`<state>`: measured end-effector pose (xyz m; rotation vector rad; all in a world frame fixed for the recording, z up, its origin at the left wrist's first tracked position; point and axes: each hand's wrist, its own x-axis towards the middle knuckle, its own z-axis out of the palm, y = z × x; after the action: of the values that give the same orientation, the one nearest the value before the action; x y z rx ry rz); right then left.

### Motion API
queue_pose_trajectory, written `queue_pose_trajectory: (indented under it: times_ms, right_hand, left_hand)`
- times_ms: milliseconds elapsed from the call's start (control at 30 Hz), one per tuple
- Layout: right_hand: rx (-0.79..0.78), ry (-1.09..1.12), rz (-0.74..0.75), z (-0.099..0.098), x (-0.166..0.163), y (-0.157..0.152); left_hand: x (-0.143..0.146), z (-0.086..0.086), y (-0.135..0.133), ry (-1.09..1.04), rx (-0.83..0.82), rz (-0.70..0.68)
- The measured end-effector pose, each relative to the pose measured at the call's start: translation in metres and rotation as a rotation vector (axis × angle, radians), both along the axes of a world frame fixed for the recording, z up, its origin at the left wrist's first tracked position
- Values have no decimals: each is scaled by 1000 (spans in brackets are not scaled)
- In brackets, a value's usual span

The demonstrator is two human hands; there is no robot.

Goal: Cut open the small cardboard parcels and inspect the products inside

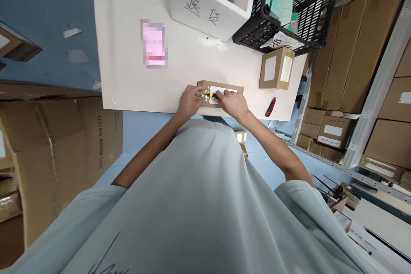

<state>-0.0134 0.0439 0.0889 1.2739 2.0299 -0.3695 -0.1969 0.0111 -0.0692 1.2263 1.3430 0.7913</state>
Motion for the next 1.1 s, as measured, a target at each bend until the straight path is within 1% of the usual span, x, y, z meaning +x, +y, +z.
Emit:
queue_pose_trajectory:
  times_ms: [167, 333, 433, 567, 667, 767, 933, 1033, 1100]
  right_hand:
    - [12, 8, 25, 0, 5, 2]
    - [11, -2, 19, -1, 30, 3]
    - [-5, -6, -14, 1, 53, 4]
    - [-28, -54, -83, 7, 93, 4]
    - [-38, -39, -89, 11, 119, 2]
    - [-53, -35, -96, 14, 135, 0]
    - [-69, -47, -85, 12, 168, 2]
    - [-92, -96, -118, 8, 195, 2]
    - [-80, -99, -138, 7, 209, 0]
  left_hand:
    - [1, 3, 0, 36, -10, 2]
    - [3, 6, 1, 75, -30, 20]
    - [3, 9, 0, 96, -28, 34]
    - [5, 15, -3, 123, -29, 62]
    - [11, 22, -3, 151, -49, 72]
    - [19, 29, -4, 198, -63, 92]
    - [25, 34, -5, 269, -70, 140]
    - [23, 33, -5, 289, -84, 173]
    - [24, 33, -5, 290, -104, 185]
